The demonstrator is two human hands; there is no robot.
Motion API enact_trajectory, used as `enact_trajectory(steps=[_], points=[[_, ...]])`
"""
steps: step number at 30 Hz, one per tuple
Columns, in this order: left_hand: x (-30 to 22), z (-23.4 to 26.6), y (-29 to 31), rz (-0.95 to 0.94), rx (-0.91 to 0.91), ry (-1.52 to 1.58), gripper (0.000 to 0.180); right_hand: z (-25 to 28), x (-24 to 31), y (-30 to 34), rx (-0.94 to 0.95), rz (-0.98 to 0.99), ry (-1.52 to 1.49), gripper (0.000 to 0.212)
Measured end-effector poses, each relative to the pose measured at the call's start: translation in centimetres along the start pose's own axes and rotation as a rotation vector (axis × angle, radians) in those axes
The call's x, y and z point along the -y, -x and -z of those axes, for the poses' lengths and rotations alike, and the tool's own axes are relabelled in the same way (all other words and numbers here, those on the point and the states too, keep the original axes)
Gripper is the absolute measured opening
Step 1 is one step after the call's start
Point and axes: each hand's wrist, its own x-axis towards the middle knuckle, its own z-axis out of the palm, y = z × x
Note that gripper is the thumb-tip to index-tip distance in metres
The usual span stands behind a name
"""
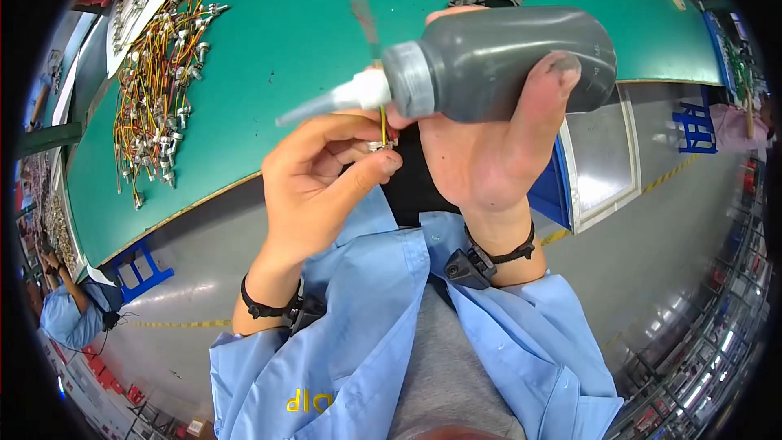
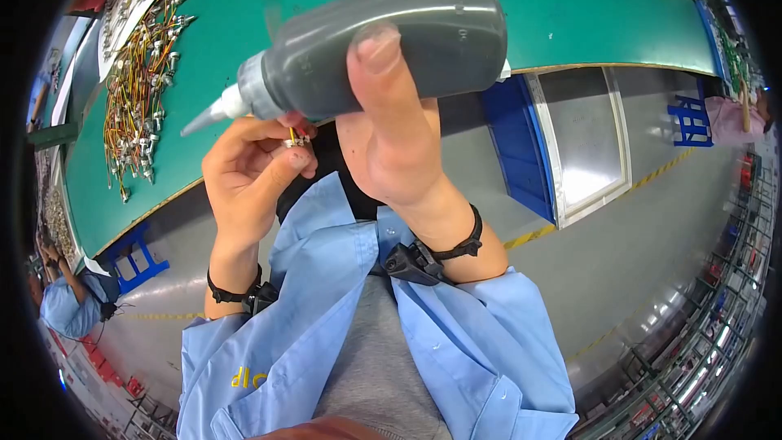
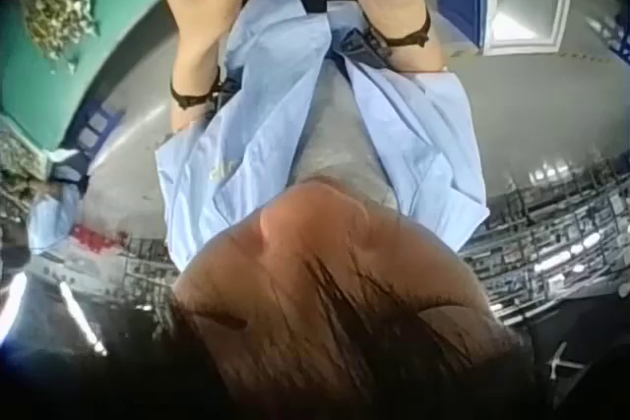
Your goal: The person picks up a wire-connected component from a pile, applies adhesive to its base from a squeeze bottle, and places it onto a board. This process is repeated for several more components, applying glue to each before setting them on the board.
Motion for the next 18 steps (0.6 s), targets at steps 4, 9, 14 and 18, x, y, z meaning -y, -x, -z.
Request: enact_trajectory(steps=[4, 9, 14, 18], points=[[-0.1, -0.6, 0.3, 0.2, -0.034, 0.137, 0.026, 0.2, 0.6, -0.1, 0.063, -0.031, 0.167, 0.07], [-0.1, -0.3, 0.4, 0.285, -0.12, 0.319, 0.022, -0.3, -0.1, 0.1, 0.067, -0.098, -0.008, 0.056], [-0.2, -0.7, 0.9, 0.235, -0.137, 0.335, 0.025, 0.5, -1.4, -0.4, 0.129, -0.048, 0.027, 0.055], [-0.1, 0.0, 1.2, 0.219, -0.102, 0.324, 0.027, 0.5, -1.6, -0.6, 0.177, -0.086, 0.17, 0.072]])
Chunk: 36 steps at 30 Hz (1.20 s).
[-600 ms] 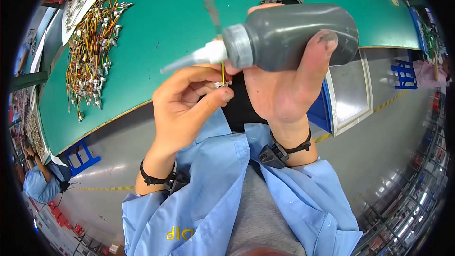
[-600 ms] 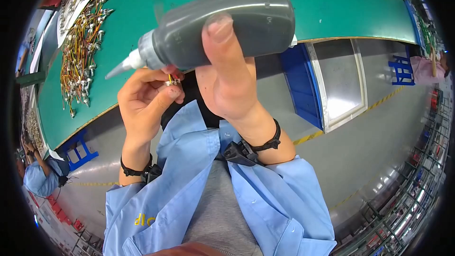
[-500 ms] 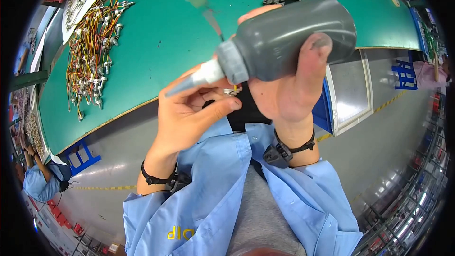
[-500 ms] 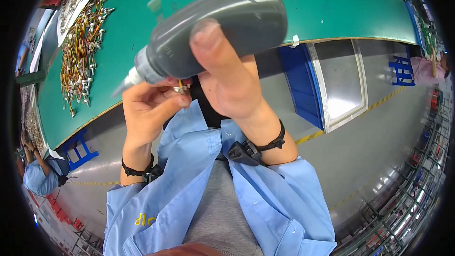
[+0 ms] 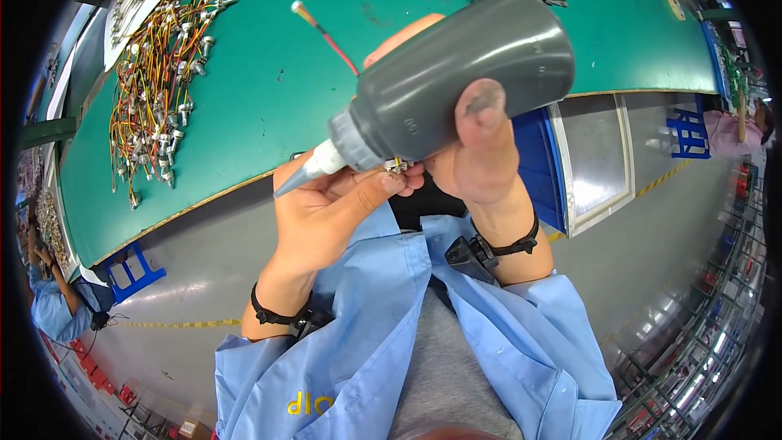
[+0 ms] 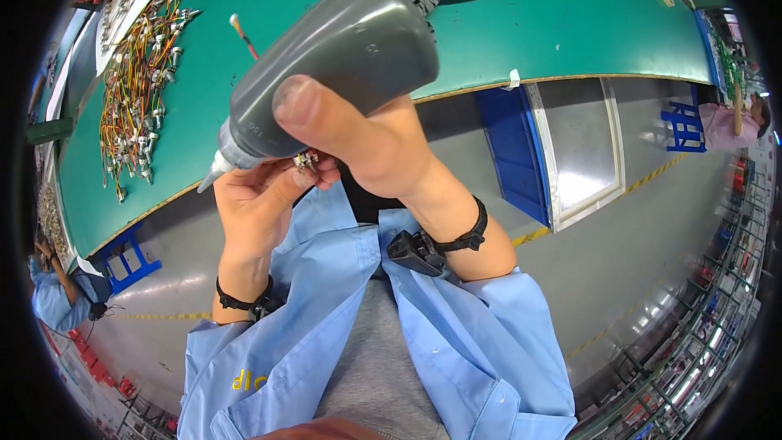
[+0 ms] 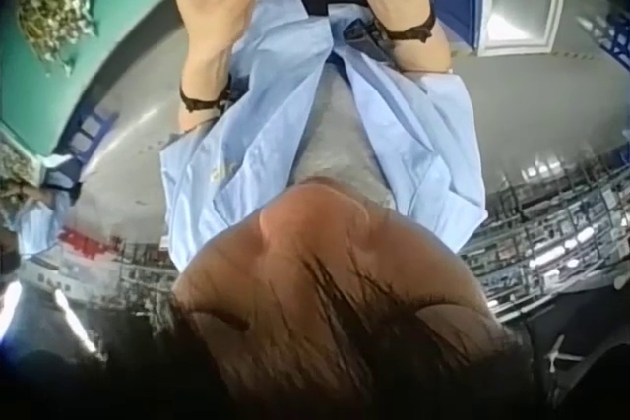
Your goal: The person picks up a wire-connected component from a pile, applies adhesive to its base from a squeeze bottle, and places it onto a board. This process is repeated for several more components, applying glue to each before setting them on the board.
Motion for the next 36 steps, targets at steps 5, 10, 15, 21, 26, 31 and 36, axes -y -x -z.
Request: enact_trajectory(steps=[5, 10, 15, 21, 26, 31, 36], points=[[0.6, 0.2, 0.4, -0.021, -0.007, 0.153, 0.027, -0.6, 0.0, -0.4, 0.055, -0.211, -0.038, 0.075], [0.7, 0.3, 0.3, -0.056, -0.021, 0.182, 0.025, -0.6, 0.2, -0.6, 0.023, -0.051, -0.25, 0.066], [0.1, 0.6, -0.1, -0.165, 0.03, 0.151, 0.022, -0.1, 0.0, -0.8, 0.003, 0.057, -0.385, 0.064], [-0.1, 0.3, -0.2, -0.188, -0.02, 0.062, 0.022, -0.5, 0.4, -0.2, -0.052, 0.031, -0.271, 0.08], [-0.6, 0.2, -0.6, -0.46, -0.043, -0.071, 0.024, 1.1, 0.0, 0.0, 0.074, 0.408, -0.219, 0.083], [-2.3, -0.7, -0.3, -0.653, -0.089, -0.312, 0.026, 0.4, 1.7, 1.1, 0.023, 0.609, -0.03, 0.085], [-2.9, -1.7, -0.3, -0.775, -0.098, -0.465, 0.029, -0.2, 2.0, 1.9, -0.072, 0.636, 0.03, 0.081]])
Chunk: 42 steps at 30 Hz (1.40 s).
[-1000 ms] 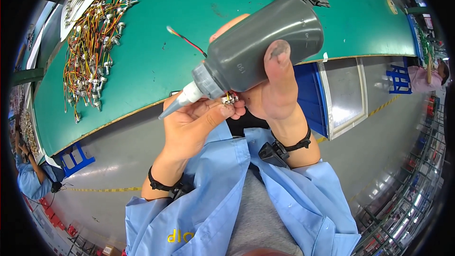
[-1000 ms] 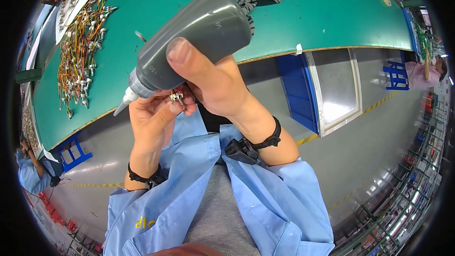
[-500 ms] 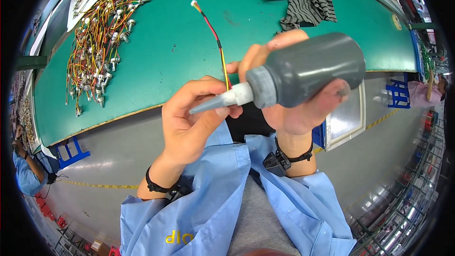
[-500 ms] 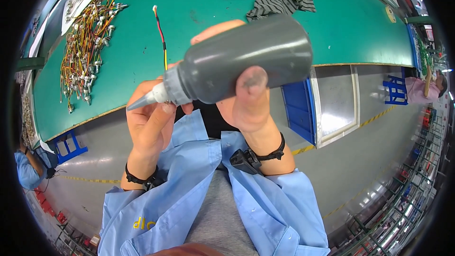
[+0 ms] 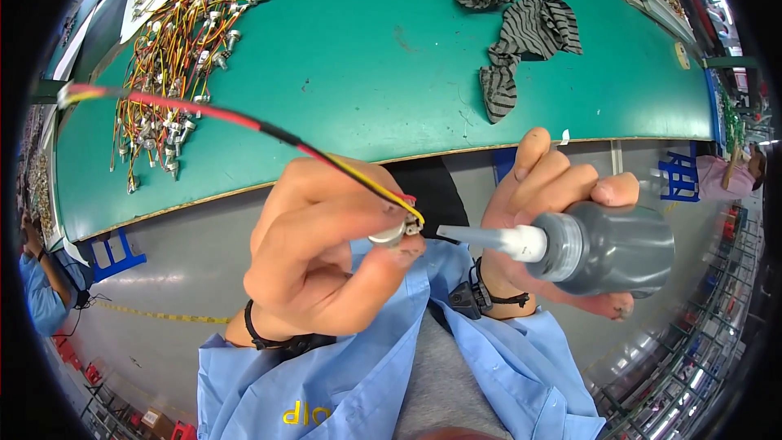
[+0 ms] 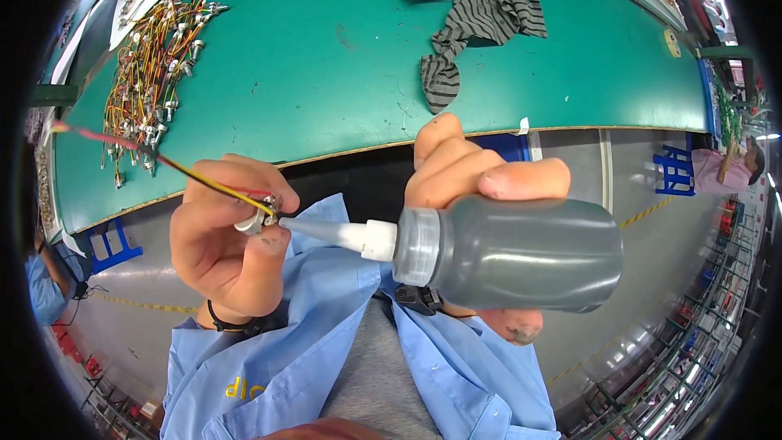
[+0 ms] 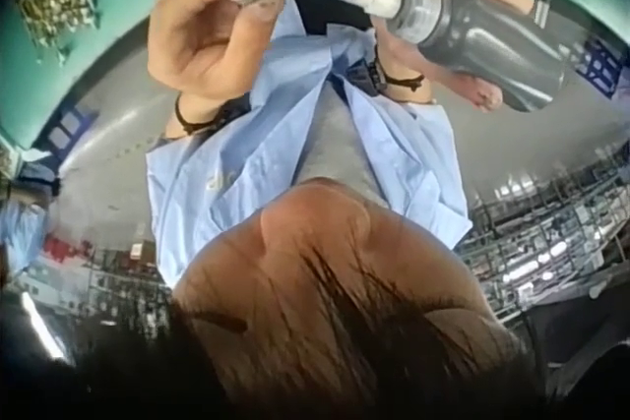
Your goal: The person picks up a wire-connected component from a pile, applies adhesive to its base from a squeeze bottle, and places it onto a board. This process is repeated for several more components, applying glue to each before setting them on the board.
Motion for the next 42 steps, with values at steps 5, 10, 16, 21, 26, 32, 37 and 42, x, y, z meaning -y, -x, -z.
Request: enact_trajectory(steps=[5, 10, 16, 21, 26, 32, 37, 42], points=[[-0.6, -0.3, -0.4, -0.042, 0.017, -0.028, 0.031, 0.2, 0.5, -0.3, 0.065, 0.013, 0.02, 0.078], [-0.9, -0.1, -0.5, -0.03, 0.05, -0.097, 0.033, 0.0, 0.6, -0.1, 0.038, 0.012, 0.036, 0.075], [-1.1, 0.0, -0.6, -0.017, 0.08, -0.141, 0.032, 0.0, 0.2, -0.2, 0.02, 0.012, 0.042, 0.073], [-1.1, -0.1, -0.5, -0.006, 0.063, -0.155, 0.032, 0.0, -0.1, -0.2, 0.0, 0.039, 0.055, 0.073], [-1.0, 0.4, -0.7, -0.027, 0.182, -0.178, 0.025, 0.0, 0.0, -0.2, 0.009, 0.027, 0.09, 0.073], [-1.0, 0.3, -0.6, -0.026, 0.194, -0.183, 0.026, 0.0, 0.0, -0.2, 0.002, 0.027, 0.094, 0.072], [-1.1, 0.4, -0.6, -0.021, 0.208, -0.204, 0.025, 0.2, 0.0, -0.1, 0.005, 0.036, 0.091, 0.072], [-0.8, -0.2, -0.3, -0.018, 0.081, -0.131, 0.03, 0.3, 0.1, -0.1, -0.01, 0.027, 0.088, 0.072]])
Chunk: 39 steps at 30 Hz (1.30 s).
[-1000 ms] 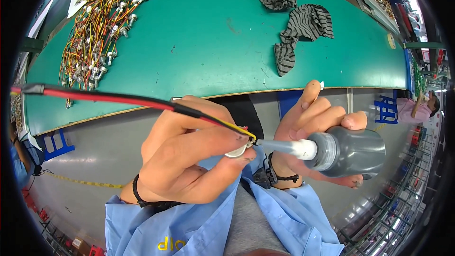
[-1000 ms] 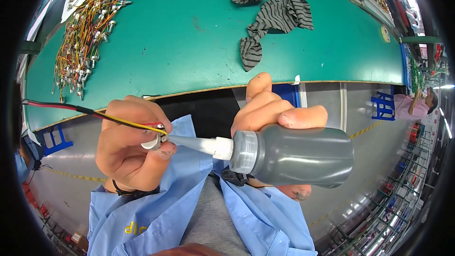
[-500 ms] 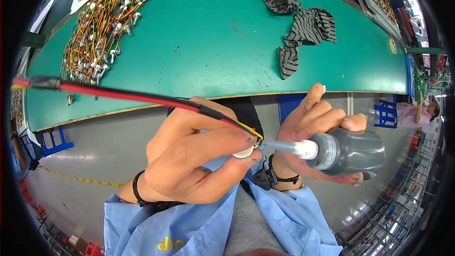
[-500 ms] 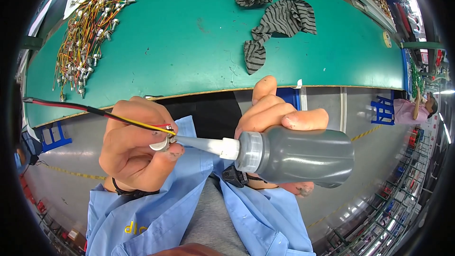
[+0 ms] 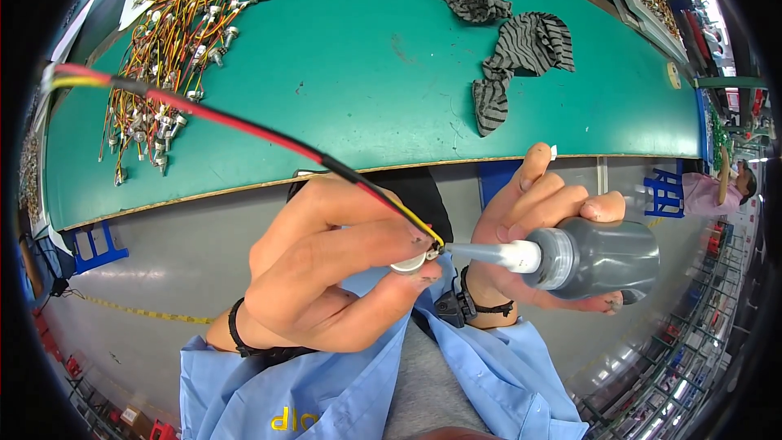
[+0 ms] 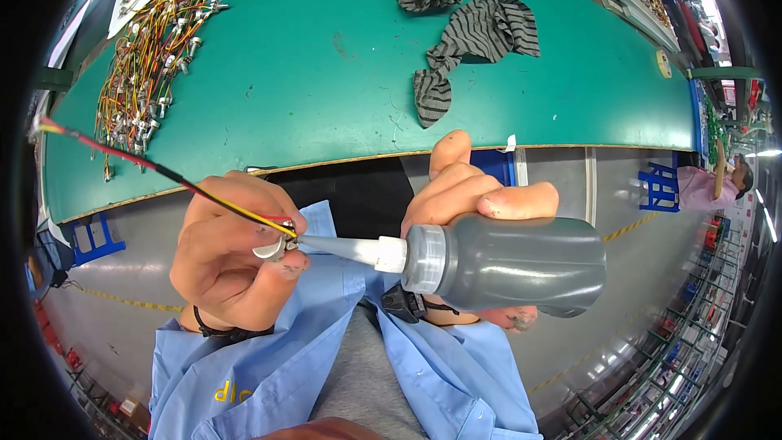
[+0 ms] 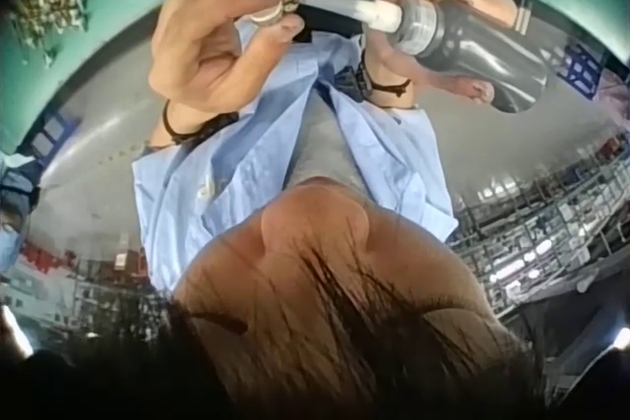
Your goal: The person picks up a wire-connected component from a pile, applies adhesive to its base from a squeeze bottle, and places it onto a board. This process is repeated for several more components, applying glue to each before setting them on the board.
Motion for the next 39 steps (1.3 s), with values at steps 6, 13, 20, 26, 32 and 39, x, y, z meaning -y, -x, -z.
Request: enact_trajectory(steps=[6, 13, 20, 26, 32, 39], points=[[0.2, -0.1, 0.1, 0.041, 0.011, 0.08, 0.029, 0.1, 0.0, 0.3, -0.023, -0.016, -0.012, 0.074], [0.1, 0.2, 0.2, 0.09, 0.108, 0.097, 0.023, 0.3, -0.2, 0.2, -0.007, -0.006, -0.003, 0.074], [0.0, 0.3, 0.5, 0.202, 0.125, 0.181, 0.022, 0.2, -0.4, 0.4, -0.019, 0.018, 0.018, 0.074], [-0.1, 0.0, 0.6, 0.269, 0.055, 0.261, 0.024, 0.3, -0.5, 0.6, -0.026, 0.003, 0.019, 0.074], [-0.4, -0.9, 0.8, 0.361, -0.051, 0.37, 0.027, 0.9, -0.1, 0.5, 0.004, -0.031, -0.044, 0.073], [0.4, -0.4, 0.8, 0.312, -0.005, 0.561, 0.025, 1.9, 0.3, 0.5, 0.118, -0.073, -0.145, 0.073]])
